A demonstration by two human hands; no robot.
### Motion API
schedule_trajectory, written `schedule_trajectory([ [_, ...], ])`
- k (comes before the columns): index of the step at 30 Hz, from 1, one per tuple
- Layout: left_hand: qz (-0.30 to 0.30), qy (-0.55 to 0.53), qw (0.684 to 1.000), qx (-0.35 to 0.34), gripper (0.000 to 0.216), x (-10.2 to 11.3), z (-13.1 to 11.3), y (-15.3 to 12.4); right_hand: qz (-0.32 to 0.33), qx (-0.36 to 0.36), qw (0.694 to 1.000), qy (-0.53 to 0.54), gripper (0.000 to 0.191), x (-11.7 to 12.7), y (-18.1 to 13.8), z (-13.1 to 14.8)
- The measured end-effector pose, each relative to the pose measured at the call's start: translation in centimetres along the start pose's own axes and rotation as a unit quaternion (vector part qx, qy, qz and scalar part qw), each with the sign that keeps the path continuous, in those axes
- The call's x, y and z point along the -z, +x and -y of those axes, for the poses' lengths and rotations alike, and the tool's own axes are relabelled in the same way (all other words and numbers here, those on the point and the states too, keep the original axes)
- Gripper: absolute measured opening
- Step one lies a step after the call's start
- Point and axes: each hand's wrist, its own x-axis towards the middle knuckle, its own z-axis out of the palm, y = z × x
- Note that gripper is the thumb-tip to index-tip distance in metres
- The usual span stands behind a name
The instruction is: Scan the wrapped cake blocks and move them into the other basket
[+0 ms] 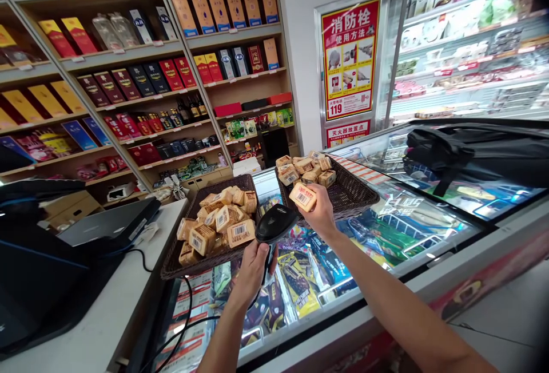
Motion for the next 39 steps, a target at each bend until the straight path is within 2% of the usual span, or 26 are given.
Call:
schedule_trajectory([
  [9, -0.084, -0.066, 0.994, 0.001, 0.059, -0.5, -0.7, 0.0, 0.032, -0.004, 0.999, -0.012, 0.049, 0.1, -0.3, 0.1],
  [11, -0.133, -0.089, 0.987, -0.001, 0.059, -0.4, -0.8, 0.2, 0.036, -0.009, 0.999, -0.013, 0.052, 0.0, -0.5, 0.4],
  [14, -0.249, -0.116, 0.961, -0.012, 0.06, 0.0, -1.3, 0.4, 0.055, -0.035, 0.998, -0.005, 0.053, -0.9, -0.5, 1.5],
  [17, -0.361, -0.141, 0.92, -0.052, 0.059, 0.7, -1.9, 0.7, 0.154, -0.047, 0.987, 0.015, 0.049, -3.3, 0.2, 3.4],
  [20, -0.416, -0.16, 0.892, -0.076, 0.058, 1.4, -2.0, 0.8, 0.236, -0.058, 0.97, 0.015, 0.048, -7.2, 1.7, 5.5],
  [24, -0.406, -0.16, 0.897, -0.065, 0.059, 1.7, -1.6, 1.0, 0.251, -0.061, 0.966, 0.002, 0.056, -12.6, 3.8, 7.8],
  [26, -0.398, -0.15, 0.903, -0.061, 0.059, 1.7, -1.4, 1.0, 0.265, -0.029, 0.964, -0.019, 0.064, -14.1, 4.2, 8.3],
  [28, -0.395, -0.143, 0.906, -0.059, 0.058, 1.7, -1.3, 1.0, 0.279, 0.026, 0.959, -0.042, 0.065, -14.3, 4.0, 8.1],
  [31, -0.392, -0.141, 0.907, -0.056, 0.058, 1.6, -1.5, 1.0, 0.273, 0.062, 0.957, -0.077, 0.043, -12.8, 3.7, 6.0],
  [33, -0.388, -0.144, 0.909, -0.056, 0.057, 1.4, -1.6, 1.0, 0.264, 0.024, 0.958, -0.11, 0.033, -11.4, 4.0, 3.1],
  [36, -0.379, -0.152, 0.911, -0.059, 0.055, 1.3, -1.7, 1.0, 0.245, -0.075, 0.954, -0.155, 0.033, -8.9, 5.6, -2.5],
  [39, -0.373, -0.156, 0.913, -0.062, 0.057, 1.3, -1.7, 1.0, 0.229, -0.098, 0.956, -0.156, 0.039, -6.4, 7.8, -7.8],
])
